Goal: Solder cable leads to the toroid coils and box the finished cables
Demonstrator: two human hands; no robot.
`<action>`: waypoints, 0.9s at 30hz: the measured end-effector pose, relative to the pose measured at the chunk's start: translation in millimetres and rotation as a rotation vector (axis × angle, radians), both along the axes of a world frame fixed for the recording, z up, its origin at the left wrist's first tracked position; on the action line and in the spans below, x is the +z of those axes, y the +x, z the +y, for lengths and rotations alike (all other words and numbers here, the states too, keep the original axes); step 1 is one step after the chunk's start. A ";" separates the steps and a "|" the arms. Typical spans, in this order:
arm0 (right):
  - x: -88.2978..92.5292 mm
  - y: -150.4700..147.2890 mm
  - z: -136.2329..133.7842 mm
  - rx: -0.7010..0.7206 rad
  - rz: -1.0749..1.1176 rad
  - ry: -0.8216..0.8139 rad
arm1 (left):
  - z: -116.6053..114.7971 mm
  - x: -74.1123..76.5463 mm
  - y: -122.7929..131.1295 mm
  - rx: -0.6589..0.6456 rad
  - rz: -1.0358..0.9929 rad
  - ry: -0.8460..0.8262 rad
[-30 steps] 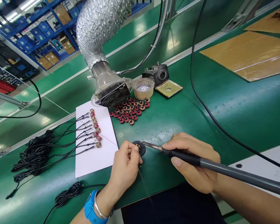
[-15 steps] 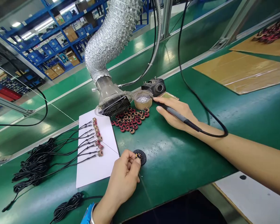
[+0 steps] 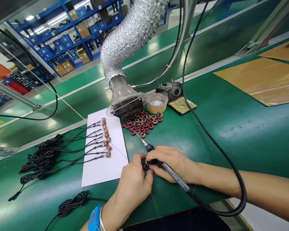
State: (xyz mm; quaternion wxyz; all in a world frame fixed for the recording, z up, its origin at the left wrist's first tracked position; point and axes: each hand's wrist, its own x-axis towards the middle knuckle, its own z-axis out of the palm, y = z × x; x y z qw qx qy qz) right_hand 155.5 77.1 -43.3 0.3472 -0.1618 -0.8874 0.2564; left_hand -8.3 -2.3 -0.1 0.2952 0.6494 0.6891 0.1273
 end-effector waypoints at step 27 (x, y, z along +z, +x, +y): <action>37.7 -9.8 18.6 0.216 0.261 -0.813 | -0.4 19.5 -17.3 0.217 -0.609 0.130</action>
